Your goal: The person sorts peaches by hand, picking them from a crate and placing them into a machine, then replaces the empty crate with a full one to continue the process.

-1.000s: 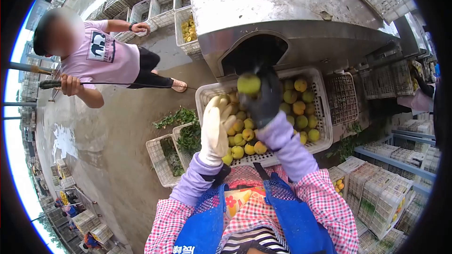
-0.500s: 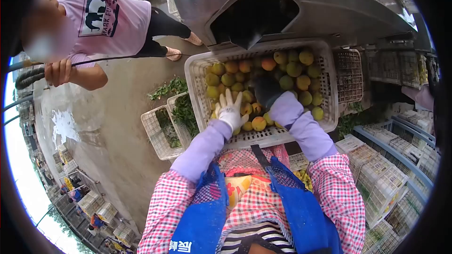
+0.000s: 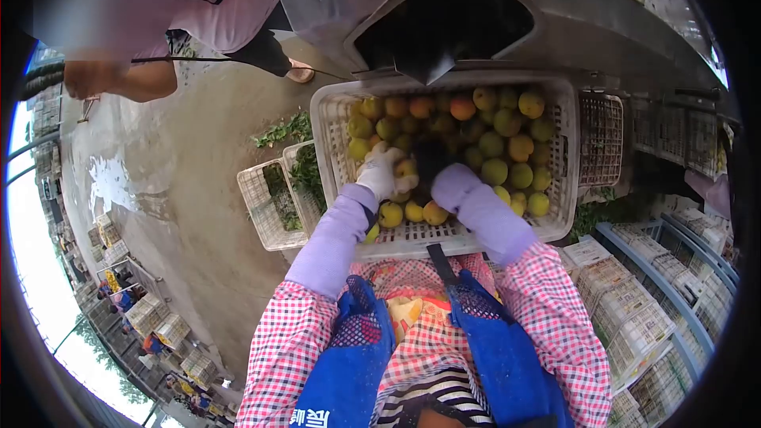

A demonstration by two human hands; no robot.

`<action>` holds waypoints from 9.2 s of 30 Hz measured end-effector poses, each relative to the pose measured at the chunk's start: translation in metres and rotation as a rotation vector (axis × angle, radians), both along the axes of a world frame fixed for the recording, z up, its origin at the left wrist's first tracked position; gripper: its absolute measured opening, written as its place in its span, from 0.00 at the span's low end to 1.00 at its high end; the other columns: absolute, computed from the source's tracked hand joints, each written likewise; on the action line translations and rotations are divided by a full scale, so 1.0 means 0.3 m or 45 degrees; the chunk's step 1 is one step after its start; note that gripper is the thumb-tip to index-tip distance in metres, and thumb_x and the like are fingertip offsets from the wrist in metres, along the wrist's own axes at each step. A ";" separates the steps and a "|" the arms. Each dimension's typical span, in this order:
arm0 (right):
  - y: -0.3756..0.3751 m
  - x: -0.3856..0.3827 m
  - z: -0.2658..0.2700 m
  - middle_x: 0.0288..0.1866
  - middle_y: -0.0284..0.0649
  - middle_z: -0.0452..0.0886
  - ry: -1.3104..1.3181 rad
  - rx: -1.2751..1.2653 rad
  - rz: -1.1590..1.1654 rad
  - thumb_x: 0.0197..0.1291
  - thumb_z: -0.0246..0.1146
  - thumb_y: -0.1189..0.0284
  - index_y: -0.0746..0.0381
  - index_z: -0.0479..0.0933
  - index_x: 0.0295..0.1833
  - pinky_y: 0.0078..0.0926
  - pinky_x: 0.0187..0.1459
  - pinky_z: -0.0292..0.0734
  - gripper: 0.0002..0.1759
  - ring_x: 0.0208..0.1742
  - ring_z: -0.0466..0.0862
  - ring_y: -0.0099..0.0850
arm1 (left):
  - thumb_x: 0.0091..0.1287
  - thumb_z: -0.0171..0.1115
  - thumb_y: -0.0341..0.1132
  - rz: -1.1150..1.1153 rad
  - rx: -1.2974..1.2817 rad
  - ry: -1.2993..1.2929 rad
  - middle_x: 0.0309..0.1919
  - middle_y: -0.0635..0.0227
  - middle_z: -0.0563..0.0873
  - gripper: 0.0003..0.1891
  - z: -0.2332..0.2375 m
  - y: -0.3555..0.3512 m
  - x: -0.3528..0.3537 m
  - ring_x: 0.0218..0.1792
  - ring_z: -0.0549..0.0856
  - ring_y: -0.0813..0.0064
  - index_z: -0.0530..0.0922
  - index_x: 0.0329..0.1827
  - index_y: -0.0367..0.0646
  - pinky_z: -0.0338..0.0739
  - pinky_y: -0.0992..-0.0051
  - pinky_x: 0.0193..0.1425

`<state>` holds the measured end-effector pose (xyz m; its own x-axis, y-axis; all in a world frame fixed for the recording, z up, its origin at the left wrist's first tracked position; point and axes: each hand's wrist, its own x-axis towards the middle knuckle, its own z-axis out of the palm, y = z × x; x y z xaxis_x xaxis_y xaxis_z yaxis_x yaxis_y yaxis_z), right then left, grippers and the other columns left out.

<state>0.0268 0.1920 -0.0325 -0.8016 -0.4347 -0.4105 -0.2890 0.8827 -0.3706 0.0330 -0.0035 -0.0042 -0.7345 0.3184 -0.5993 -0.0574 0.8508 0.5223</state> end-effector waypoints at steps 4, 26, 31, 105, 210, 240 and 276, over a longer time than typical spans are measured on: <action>0.090 0.047 0.173 0.66 0.47 0.78 -0.150 -1.002 -0.596 0.55 0.75 0.66 0.56 0.75 0.73 0.45 0.69 0.74 0.38 0.68 0.79 0.47 | 0.76 0.59 0.45 1.408 1.441 -0.577 0.62 0.64 0.80 0.19 0.014 -0.010 0.045 0.65 0.80 0.64 0.76 0.67 0.53 0.79 0.61 0.67; -0.037 -0.213 0.577 0.72 0.51 0.75 1.183 -0.744 -0.582 0.52 0.75 0.55 0.64 0.77 0.63 0.59 0.71 0.68 0.36 0.72 0.73 0.59 | 0.71 0.69 0.56 1.133 2.063 -0.339 0.71 0.63 0.77 0.36 0.571 -0.052 0.028 0.69 0.79 0.65 0.68 0.76 0.49 0.75 0.52 0.73; -0.054 -0.383 0.598 0.70 0.51 0.77 0.650 -0.705 -0.661 0.50 0.77 0.53 0.61 0.78 0.66 0.55 0.71 0.69 0.40 0.71 0.75 0.57 | 0.74 0.61 0.60 0.843 2.343 -0.380 0.74 0.64 0.76 0.35 0.592 -0.071 -0.020 0.74 0.75 0.53 0.72 0.75 0.46 0.68 0.43 0.78; 0.137 0.113 0.138 0.66 0.47 0.82 -0.673 -0.269 0.180 0.51 0.76 0.63 0.56 0.67 0.79 0.44 0.65 0.79 0.47 0.63 0.84 0.46 | 0.68 0.64 0.43 -0.616 -0.734 -0.315 0.60 0.55 0.84 0.24 0.106 0.087 0.223 0.63 0.82 0.50 0.78 0.65 0.45 0.80 0.52 0.62; -0.055 -0.045 0.044 0.57 0.49 0.86 0.158 0.107 0.081 0.71 0.56 0.68 0.59 0.83 0.60 0.54 0.62 0.74 0.17 0.59 0.83 0.50 | 0.71 0.62 0.53 -0.283 -0.375 -0.386 0.75 0.43 0.71 0.42 -0.013 0.048 0.136 0.68 0.80 0.44 0.57 0.85 0.50 0.76 0.52 0.70; -0.088 0.022 0.697 0.69 0.54 0.73 0.438 -1.069 -0.813 0.43 0.83 0.55 0.63 0.75 0.68 0.46 0.67 0.77 0.47 0.70 0.76 0.53 | 0.85 0.45 0.46 0.819 1.480 -0.327 0.48 0.62 0.86 0.23 0.561 -0.024 -0.073 0.50 0.85 0.71 0.81 0.57 0.34 0.78 0.71 0.58; -0.027 -0.316 0.566 0.59 0.54 0.81 1.070 -0.327 -0.296 0.60 0.74 0.50 0.67 0.74 0.68 0.46 0.56 0.80 0.40 0.55 0.83 0.52 | 0.82 0.49 0.54 1.391 1.480 -0.337 0.75 0.59 0.73 0.31 0.439 -0.020 -0.132 0.73 0.74 0.64 0.66 0.80 0.42 0.66 0.63 0.76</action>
